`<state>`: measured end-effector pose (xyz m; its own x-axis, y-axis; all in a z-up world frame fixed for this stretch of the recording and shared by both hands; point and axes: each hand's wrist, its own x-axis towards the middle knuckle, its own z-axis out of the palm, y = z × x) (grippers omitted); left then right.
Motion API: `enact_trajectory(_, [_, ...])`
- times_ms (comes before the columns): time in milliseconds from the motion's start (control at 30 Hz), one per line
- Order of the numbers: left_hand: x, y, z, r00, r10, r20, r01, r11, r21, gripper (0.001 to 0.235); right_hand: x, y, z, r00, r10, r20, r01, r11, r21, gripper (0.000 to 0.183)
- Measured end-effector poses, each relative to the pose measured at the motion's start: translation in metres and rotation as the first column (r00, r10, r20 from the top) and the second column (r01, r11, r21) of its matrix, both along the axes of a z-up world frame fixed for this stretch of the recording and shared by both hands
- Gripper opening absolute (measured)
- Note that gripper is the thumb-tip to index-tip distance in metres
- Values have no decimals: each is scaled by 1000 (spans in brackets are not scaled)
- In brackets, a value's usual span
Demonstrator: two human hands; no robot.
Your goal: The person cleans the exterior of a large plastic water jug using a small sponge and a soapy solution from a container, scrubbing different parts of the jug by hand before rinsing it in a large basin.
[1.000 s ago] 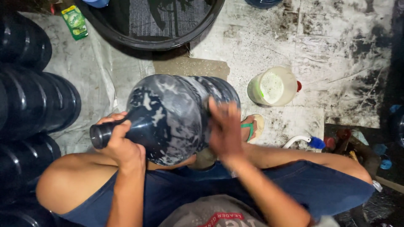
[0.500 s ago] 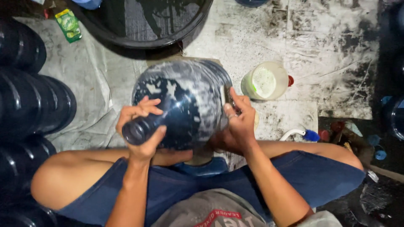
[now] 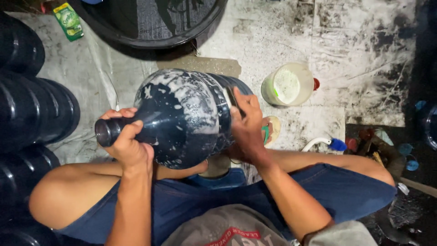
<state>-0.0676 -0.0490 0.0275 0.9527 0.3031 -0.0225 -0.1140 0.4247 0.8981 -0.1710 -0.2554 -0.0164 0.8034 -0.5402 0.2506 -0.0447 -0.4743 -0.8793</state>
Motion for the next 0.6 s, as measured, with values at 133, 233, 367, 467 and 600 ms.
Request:
enact_trajectory(133, [4,2,-3,998,69,-16,-69,998,-5,37,-7,27,26,1000,-2,-23,-2,988,-152,53])
enact_trajectory(233, [7,-4,8,988,136,-79,-134,990,36,27,-55,74,28,999,-14,-45,11,999,-52,57])
enact_trajectory(367, [-2,-1,1,998,61,-3,-61,998,9,39,-39,49,14,997,-81,-10,79,991,-107,60])
enact_trajectory(467, [-5,-9,1,999,34,29,-35,999,39,39,18,-5,-1,996,-6,-94,-18,968,-252,51])
enact_trajectory(600, [-13,-7,-2,997,21,78,-26,998,55,41,72,-34,4,953,236,-192,-250,967,-51,37])
